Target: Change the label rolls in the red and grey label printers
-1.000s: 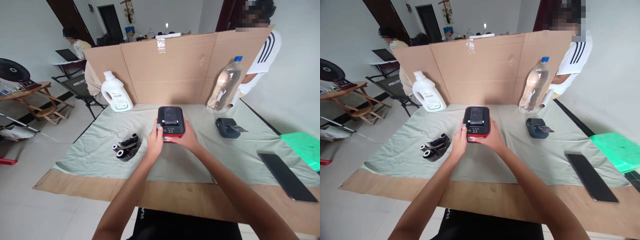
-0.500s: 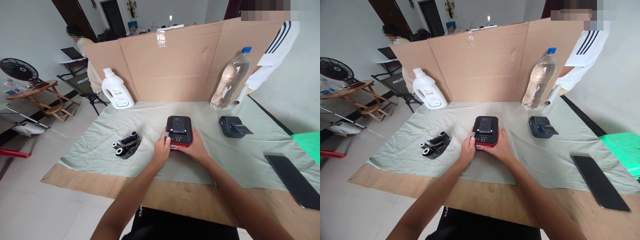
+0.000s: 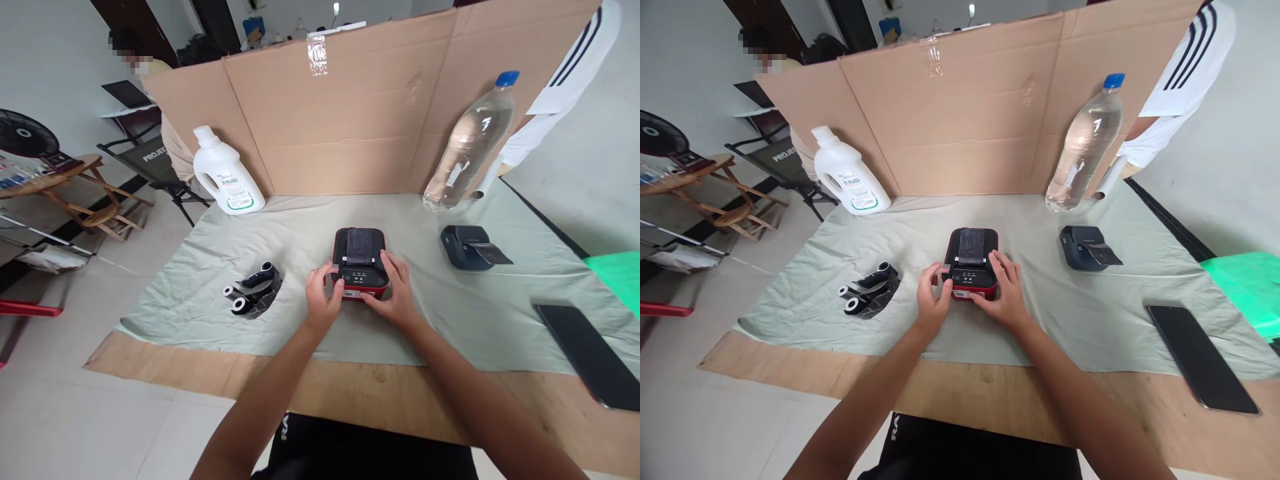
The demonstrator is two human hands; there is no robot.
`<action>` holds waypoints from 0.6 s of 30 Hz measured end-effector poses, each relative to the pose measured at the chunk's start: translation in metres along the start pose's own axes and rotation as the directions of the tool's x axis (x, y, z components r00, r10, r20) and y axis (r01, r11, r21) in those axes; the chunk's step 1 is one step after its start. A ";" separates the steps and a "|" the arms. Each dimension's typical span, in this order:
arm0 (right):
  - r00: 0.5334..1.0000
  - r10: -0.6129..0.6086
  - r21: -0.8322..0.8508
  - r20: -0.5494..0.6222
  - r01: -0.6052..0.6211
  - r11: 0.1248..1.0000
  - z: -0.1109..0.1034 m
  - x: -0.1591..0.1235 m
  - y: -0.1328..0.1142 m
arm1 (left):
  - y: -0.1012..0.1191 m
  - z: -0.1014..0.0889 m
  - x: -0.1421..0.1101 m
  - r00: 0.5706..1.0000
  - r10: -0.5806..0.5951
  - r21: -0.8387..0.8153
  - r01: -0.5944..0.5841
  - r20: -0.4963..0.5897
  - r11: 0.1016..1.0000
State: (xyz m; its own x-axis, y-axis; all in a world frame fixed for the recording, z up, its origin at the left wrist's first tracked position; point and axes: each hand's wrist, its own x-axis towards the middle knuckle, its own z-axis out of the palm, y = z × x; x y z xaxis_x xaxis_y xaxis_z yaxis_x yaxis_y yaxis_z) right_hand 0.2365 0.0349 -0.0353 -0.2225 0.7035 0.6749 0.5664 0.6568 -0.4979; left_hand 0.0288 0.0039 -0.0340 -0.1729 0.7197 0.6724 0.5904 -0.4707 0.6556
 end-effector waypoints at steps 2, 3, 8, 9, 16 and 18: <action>1.000 -0.010 -0.018 0.018 0.010 1.000 -0.001 0.002 0.002 | -0.002 0.002 0.003 1.000 -0.019 -0.041 0.019 0.004 0.999; 1.000 -0.020 -0.026 0.021 0.020 0.999 -0.001 0.004 0.003 | -0.003 0.003 0.005 1.000 -0.021 -0.062 0.022 0.007 0.998; 0.999 -0.039 -0.050 0.011 0.039 0.998 -0.004 0.006 0.003 | -0.006 0.005 0.006 0.999 -0.032 -0.131 0.032 -0.003 0.991; 1.000 -0.023 -0.050 0.016 0.024 0.998 -0.005 0.006 0.003 | -0.005 0.005 0.005 0.999 -0.040 -0.140 0.039 -0.006 0.989; 0.994 -0.055 0.016 0.096 0.054 0.998 -0.011 0.001 0.005 | 0.000 -0.001 0.005 0.997 0.063 -0.100 -0.058 0.044 0.993; 0.995 -0.051 0.043 0.089 0.048 0.998 -0.012 0.000 0.004 | 0.001 -0.002 0.008 0.992 0.097 -0.069 -0.091 0.082 0.993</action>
State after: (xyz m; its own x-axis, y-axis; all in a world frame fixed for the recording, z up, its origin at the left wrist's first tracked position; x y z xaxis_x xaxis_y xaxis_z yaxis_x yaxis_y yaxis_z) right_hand 0.2486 0.0345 -0.0303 -0.3208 0.6902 0.6486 0.5206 0.7006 -0.4880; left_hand 0.0262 0.0079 -0.0270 -0.0495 0.7102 0.7023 0.5483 -0.5684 0.6134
